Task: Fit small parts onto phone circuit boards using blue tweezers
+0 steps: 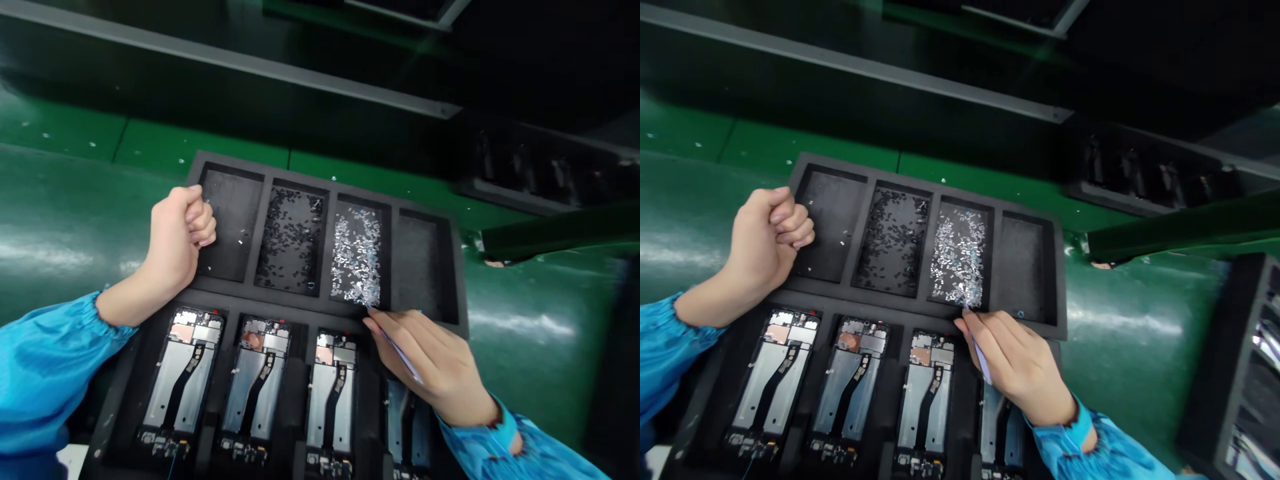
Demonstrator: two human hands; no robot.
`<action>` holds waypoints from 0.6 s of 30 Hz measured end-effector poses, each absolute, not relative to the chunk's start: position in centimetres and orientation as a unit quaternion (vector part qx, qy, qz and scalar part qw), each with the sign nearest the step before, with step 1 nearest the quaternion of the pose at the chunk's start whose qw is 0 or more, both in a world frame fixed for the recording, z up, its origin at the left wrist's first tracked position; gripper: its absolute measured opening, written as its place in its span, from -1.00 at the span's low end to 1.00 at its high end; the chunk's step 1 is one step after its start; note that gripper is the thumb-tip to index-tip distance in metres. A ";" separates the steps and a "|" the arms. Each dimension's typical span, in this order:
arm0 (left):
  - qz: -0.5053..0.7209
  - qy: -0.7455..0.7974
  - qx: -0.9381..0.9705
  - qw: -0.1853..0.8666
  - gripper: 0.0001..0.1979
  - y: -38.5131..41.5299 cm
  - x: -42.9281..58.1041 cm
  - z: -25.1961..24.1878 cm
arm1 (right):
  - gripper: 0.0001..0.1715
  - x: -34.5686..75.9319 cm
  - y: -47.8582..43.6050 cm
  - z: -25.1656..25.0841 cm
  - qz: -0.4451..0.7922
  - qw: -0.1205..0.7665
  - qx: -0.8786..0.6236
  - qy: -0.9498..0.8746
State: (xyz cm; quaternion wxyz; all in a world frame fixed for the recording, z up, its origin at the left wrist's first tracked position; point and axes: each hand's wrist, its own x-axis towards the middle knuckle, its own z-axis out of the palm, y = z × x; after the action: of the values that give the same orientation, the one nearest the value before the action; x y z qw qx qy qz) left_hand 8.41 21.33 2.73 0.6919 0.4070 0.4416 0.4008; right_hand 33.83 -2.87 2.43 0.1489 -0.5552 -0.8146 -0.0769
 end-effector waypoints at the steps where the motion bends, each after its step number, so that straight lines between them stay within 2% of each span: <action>1: 0.403 0.439 0.403 0.695 -0.55 21.3 8.4 2.7 | -0.72 33.6 -2.9 2.9 -0.073 0.160 -0.568 -0.804; 3: 0.406 0.437 0.393 0.700 -0.55 21.3 8.4 2.6 | -0.82 33.0 -2.8 4.0 -0.033 0.221 -0.605 -0.764; 5: 0.408 0.441 0.378 0.705 -0.53 21.3 8.5 2.6 | -0.86 31.9 -2.0 4.7 0.062 0.302 -0.625 -0.718; 7: 0.410 0.451 0.360 0.706 -0.50 21.3 8.5 2.5 | -0.85 30.1 -0.6 4.7 0.165 0.345 -0.594 -0.708; 11: 0.410 0.448 0.347 0.715 -0.48 21.2 8.5 2.5 | -0.85 26.3 2.7 2.7 0.243 0.380 -0.514 -0.730; 18: 0.409 0.462 0.327 0.716 -0.46 21.1 8.8 2.7 | -0.86 24.7 3.6 1.1 0.233 0.365 -0.504 -0.747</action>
State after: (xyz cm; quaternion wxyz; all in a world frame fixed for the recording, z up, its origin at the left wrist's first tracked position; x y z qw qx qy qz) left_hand 8.80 21.10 2.66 0.7162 0.3266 0.4616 0.4090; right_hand 24.67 3.61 1.09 0.3646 -0.5040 -0.7474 0.2334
